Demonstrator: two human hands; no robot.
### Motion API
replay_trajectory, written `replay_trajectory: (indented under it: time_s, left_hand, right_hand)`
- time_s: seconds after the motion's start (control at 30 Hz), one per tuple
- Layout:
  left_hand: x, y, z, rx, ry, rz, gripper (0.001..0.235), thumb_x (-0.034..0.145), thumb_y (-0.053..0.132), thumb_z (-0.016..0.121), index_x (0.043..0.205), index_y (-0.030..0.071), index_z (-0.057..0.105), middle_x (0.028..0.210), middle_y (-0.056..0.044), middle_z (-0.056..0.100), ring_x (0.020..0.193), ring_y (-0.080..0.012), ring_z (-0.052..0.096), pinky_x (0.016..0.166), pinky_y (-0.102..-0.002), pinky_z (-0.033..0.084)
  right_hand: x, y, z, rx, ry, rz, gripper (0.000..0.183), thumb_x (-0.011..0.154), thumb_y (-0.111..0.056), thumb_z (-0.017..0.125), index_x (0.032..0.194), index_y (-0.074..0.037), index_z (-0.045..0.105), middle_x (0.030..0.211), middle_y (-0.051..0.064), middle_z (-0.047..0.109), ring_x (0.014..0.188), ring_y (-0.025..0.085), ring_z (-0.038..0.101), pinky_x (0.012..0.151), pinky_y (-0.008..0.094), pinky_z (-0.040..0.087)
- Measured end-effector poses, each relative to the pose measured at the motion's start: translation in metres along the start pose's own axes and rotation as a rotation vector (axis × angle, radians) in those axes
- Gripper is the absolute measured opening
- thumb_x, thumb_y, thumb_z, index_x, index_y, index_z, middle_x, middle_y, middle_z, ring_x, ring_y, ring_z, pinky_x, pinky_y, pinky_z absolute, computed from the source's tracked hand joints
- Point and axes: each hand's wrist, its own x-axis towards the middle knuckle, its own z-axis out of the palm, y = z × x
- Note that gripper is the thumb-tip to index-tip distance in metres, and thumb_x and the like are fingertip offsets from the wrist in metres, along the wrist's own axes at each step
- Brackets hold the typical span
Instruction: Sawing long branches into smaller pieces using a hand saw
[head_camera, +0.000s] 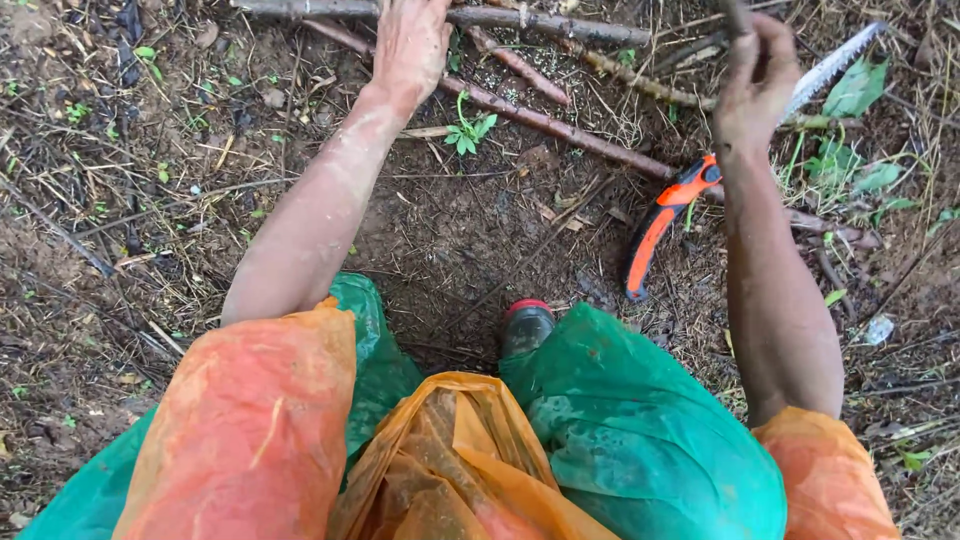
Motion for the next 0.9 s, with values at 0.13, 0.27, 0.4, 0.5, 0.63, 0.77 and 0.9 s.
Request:
replay_trajectory:
  time_s: [0.13,0.27,0.4,0.5,0.63,0.77,0.9]
  left_hand:
    - [0.003,0.005,0.001,-0.027,-0.024,-0.051,0.052,0.096,0.008,0.070,0.144,0.003,0.050,0.138,-0.025,0.054,0.125,-0.0403,0.051,0.108,-0.051,0.042]
    - [0.006,0.020,-0.013,-0.098,-0.057,0.017,0.042,0.096,0.008,0.070,0.135,0.003,0.056,0.125,-0.022,0.058,0.110,-0.0374,0.054,0.092,-0.049,0.046]
    - [0.007,0.030,-0.015,-0.140,-0.098,0.049,0.051,0.095,0.013,0.073,0.142,0.007,0.053,0.139,-0.021,0.058,0.129,-0.0398,0.049,0.109,-0.059,0.030]
    - [0.003,0.035,-0.009,-0.169,-0.070,0.073,0.052,0.099,0.021,0.075,0.144,0.010,0.053,0.147,-0.019,0.048,0.137,-0.0392,0.040,0.113,-0.064,0.026]
    - [-0.002,0.042,-0.014,-0.263,-0.085,0.118,0.040,0.095,0.021,0.069,0.130,0.011,0.054,0.145,-0.018,0.044,0.139,-0.0374,0.036,0.113,-0.066,0.022]
    - [-0.004,0.032,0.002,-0.272,-0.185,0.025,0.045,0.099,0.014,0.066,0.141,0.012,0.050,0.159,-0.018,0.034,0.150,-0.0348,0.024,0.122,-0.062,0.008]
    - [-0.003,0.021,0.011,-0.209,-0.234,-0.052,0.061,0.105,0.021,0.074,0.153,0.009,0.040,0.159,-0.021,0.037,0.147,-0.0379,0.029,0.122,-0.055,0.018]
  right_hand:
    - [-0.011,-0.007,0.018,0.015,-0.262,-0.139,0.030,0.118,-0.028,0.051,0.125,-0.002,0.066,0.111,0.014,0.061,0.101,0.025,0.054,0.085,0.041,0.048]
    - [-0.023,0.004,0.042,-0.091,-0.370,-0.136,0.041,0.117,-0.039,0.050,0.121,-0.002,0.070,0.109,0.013,0.065,0.101,0.027,0.058,0.085,0.044,0.051]
    - [-0.038,0.028,0.056,-0.344,-0.348,-0.168,0.020,0.106,-0.005,0.063,0.126,-0.008,0.065,0.124,0.010,0.063,0.114,0.028,0.056,0.104,0.055,0.041]
    - [-0.042,0.023,0.064,-0.314,-0.251,-0.239,0.016,0.110,-0.011,0.060,0.124,-0.007,0.063,0.122,0.011,0.063,0.112,0.027,0.060,0.102,0.053,0.047]
    - [-0.038,0.019,0.081,-0.175,-0.149,-0.288,0.012,0.111,-0.010,0.058,0.120,-0.004,0.062,0.114,0.010,0.063,0.104,0.024,0.064,0.089,0.040,0.062]
    - [-0.032,0.013,0.084,-0.219,-0.119,-0.230,0.015,0.105,-0.008,0.067,0.121,-0.006,0.065,0.127,0.010,0.052,0.114,0.027,0.057,0.095,0.048,0.060]
    - [-0.031,0.007,0.089,-0.272,-0.026,-0.075,0.025,0.110,-0.032,0.057,0.117,-0.008,0.058,0.117,0.009,0.054,0.109,0.024,0.058,0.093,0.043,0.058]
